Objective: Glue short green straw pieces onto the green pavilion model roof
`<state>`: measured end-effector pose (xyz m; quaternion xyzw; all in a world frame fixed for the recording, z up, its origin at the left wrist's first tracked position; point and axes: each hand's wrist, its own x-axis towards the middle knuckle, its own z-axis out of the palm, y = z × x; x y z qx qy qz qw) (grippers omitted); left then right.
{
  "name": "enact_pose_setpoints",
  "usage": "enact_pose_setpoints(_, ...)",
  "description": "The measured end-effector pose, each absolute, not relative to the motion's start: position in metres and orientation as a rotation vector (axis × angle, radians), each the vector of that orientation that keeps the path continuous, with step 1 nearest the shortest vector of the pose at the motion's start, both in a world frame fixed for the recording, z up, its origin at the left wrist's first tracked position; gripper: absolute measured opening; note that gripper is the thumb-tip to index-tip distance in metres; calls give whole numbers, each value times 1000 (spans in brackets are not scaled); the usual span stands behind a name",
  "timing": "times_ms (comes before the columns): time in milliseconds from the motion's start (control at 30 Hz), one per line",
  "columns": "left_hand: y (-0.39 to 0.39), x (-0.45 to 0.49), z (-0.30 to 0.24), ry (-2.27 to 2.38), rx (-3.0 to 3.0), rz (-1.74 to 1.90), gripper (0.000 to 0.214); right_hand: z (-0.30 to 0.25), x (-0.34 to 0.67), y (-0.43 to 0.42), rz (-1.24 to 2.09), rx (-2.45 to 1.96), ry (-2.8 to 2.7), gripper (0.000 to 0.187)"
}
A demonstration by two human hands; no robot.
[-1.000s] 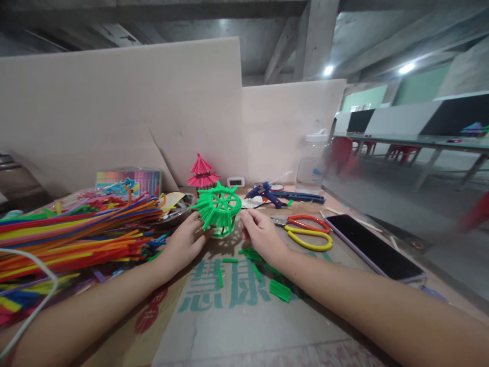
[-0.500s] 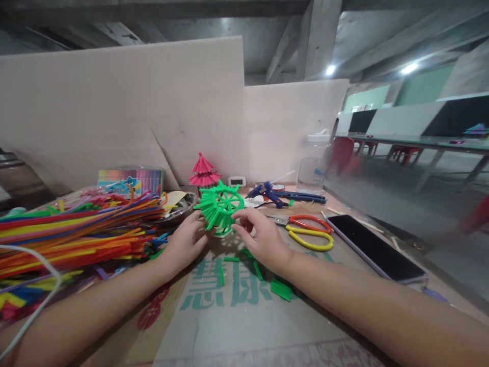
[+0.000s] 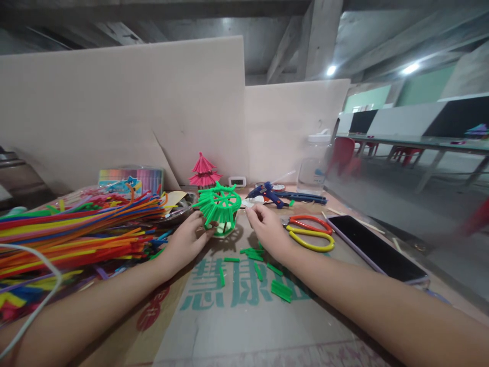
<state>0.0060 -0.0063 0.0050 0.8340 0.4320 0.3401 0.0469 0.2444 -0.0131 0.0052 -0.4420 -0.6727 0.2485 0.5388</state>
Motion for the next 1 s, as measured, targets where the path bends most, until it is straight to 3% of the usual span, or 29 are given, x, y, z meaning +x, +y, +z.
enact_pose_setpoints(167,-8,7,7,1270,2512,1069,16,2,237,-12,867,-971,-1561,24)
enact_pose_setpoints(533,-13,8,6,1387,2629,1173,14,14,216,-44,1518,-859,-1175,45)
enact_pose_setpoints(633,-14,7,4,1372,2717,1248,18,19,207,-57,1581,-781,-1071,51)
enact_pose_setpoints(1000,-18,10,10,1110,2905,1323,17,33,190,-75,1538,-728,-937,45)
